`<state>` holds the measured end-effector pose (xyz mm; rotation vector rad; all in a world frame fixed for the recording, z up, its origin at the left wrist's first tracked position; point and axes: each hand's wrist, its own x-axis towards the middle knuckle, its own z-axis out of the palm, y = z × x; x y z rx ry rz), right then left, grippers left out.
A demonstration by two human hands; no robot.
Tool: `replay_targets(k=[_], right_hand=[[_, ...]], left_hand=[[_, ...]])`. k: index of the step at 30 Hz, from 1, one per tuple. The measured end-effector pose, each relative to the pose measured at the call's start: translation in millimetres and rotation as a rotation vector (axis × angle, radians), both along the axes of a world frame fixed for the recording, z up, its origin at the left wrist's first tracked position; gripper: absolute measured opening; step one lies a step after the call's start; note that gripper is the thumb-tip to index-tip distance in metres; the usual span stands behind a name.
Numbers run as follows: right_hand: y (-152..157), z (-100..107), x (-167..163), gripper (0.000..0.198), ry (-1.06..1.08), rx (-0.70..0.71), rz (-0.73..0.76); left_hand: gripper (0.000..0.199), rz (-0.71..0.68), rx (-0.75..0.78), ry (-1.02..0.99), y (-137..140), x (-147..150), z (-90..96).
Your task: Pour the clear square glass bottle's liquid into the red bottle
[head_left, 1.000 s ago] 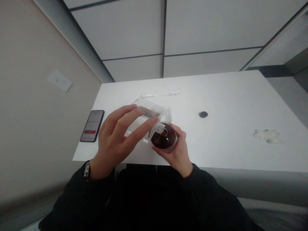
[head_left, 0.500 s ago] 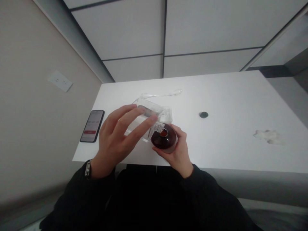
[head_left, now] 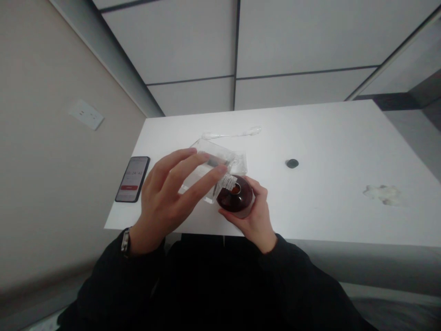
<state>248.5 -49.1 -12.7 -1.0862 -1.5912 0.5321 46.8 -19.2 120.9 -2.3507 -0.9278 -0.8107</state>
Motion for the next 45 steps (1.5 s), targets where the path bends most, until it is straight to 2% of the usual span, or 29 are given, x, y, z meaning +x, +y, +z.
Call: replay_targets(k=[10,20,35,45], right_hand=[[0.5,0.1,-0.3,0.089,0.013,-0.004,0.000],[1.1,0.6,-0.3,0.089,0.011,-0.006,0.001],[1.5,0.6,-0.8,0.091,0.003,0.000,0.004],[1.6,-0.9,0.1,0.092,0.013,-0.012,0.004]], left_hand=[[0.066,-0.018,-0.018,-0.020,0.1,-0.6,0.6],[0.050,0.013,0.037,0.026,1.1,1.1,3.6],[0.064,-0.009,-0.023,-0.011,0.3,-0.9,1.8],[0.066,0.000,-0.029,-0.012,-0.5,-0.2,1.8]])
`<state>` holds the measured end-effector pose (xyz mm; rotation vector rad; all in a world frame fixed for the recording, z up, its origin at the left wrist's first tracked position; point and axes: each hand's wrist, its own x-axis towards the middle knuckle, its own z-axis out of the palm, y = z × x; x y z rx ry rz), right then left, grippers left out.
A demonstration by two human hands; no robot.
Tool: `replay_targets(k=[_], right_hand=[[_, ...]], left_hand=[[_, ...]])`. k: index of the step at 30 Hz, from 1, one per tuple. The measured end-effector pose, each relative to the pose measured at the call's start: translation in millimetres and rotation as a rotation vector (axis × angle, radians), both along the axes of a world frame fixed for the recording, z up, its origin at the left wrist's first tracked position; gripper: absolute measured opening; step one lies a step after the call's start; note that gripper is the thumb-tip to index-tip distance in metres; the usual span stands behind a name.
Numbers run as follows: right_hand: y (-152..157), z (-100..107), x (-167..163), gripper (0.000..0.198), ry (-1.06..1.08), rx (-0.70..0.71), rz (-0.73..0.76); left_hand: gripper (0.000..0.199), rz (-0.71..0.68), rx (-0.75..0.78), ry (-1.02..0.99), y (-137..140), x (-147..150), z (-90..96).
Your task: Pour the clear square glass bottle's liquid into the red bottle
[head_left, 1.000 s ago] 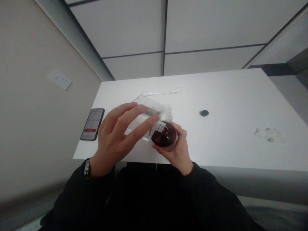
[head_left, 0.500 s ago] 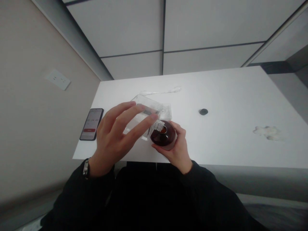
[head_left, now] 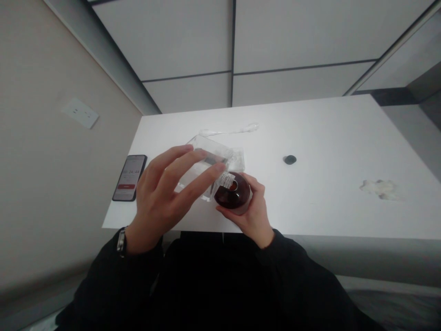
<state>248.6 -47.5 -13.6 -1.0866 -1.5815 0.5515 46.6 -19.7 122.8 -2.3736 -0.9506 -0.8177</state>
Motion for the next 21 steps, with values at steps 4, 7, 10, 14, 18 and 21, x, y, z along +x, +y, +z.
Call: replay_targets(k=[4,7,10,14,18,21], right_hand=[[0.2,-0.3,-0.7,0.091,0.017,0.013,0.004],[0.9,1.2,-1.2,0.089,0.028,0.030,0.005],[1.4,2.8,-1.2,0.088,0.030,0.029,0.011],[1.2,3.5,-0.8,0.085,0.027,0.002,0.023],[0.7,2.8,-0.7,0.089,0.004,-0.021,0.017],[0.6,2.1,-0.4,0.090,0.007,-0.006,0.021]], left_hand=[[0.056,0.041,0.018,0.033,-0.1,0.3,0.6],[0.056,0.028,0.018,0.031,-0.2,1.0,1.0],[0.060,0.018,0.008,0.021,-0.5,1.5,1.1],[0.063,0.011,0.011,0.011,-0.5,1.4,0.6],[0.067,0.015,0.009,0.007,-0.2,0.7,0.2],[0.066,0.015,0.006,0.011,0.2,0.5,0.1]])
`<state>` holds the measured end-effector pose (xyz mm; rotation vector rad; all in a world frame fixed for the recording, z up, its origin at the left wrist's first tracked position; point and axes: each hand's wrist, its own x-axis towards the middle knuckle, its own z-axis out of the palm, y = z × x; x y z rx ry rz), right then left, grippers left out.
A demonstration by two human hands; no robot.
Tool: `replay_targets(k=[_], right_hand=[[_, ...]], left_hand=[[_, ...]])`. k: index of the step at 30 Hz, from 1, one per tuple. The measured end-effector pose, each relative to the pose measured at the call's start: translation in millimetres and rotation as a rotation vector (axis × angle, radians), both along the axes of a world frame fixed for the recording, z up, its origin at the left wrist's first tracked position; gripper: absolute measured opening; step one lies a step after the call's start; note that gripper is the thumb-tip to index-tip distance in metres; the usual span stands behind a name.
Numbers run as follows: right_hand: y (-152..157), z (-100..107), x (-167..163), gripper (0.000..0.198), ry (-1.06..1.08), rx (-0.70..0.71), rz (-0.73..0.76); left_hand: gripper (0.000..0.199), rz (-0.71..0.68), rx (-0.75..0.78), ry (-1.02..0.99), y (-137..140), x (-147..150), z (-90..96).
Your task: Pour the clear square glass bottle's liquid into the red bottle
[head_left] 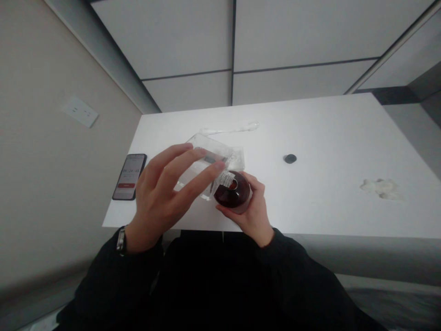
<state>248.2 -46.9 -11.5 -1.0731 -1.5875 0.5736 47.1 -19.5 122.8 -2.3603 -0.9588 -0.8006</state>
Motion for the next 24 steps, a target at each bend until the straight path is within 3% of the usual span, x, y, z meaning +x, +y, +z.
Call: replay_targets(k=[9,24], right_hand=[[-0.5,-3.2,0.3,0.096,-0.044,-0.018,-0.013],[-0.2,-3.4,0.2,0.095,-0.038,0.005,-0.015]], left_hand=[[0.073,-0.017,-0.042,-0.042,-0.4,-0.4,-0.9],[0.053,0.023,0.011,0.013,-0.1,0.7,1.2]])
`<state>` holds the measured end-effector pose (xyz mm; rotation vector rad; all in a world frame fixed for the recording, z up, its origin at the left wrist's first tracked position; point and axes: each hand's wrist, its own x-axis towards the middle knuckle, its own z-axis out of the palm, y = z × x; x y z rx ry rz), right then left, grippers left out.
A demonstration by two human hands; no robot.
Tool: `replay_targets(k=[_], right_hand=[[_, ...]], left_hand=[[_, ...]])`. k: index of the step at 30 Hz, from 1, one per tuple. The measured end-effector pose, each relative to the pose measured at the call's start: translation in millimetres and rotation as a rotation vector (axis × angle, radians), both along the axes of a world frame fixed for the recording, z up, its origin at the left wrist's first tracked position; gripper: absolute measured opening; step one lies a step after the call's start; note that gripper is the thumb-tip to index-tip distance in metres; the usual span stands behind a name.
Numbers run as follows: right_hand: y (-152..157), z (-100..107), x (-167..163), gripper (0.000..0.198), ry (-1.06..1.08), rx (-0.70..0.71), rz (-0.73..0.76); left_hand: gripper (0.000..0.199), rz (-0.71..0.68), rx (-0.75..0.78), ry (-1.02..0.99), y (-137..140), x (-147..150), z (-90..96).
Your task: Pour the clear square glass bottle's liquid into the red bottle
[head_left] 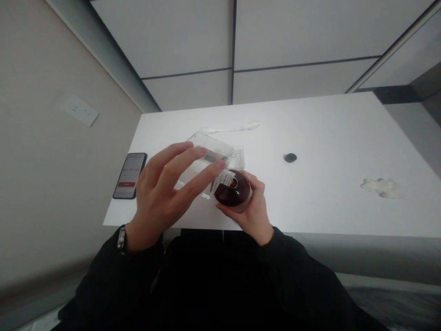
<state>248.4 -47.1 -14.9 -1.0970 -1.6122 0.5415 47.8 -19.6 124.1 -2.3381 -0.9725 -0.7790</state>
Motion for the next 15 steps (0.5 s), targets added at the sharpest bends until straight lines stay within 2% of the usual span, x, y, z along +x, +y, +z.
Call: replay_targets(k=[5,15], right_hand=[[0.1,0.7,-0.6,0.093,0.010,-0.004,-0.002],[0.4,1.8,-0.1,0.090,0.015,-0.012,0.003]], left_hand=[[0.063,-0.033,-0.025,-0.032,0.3,-0.6,-0.8],[0.055,-0.006,-0.004,0.006,-0.4,0.2,1.7]])
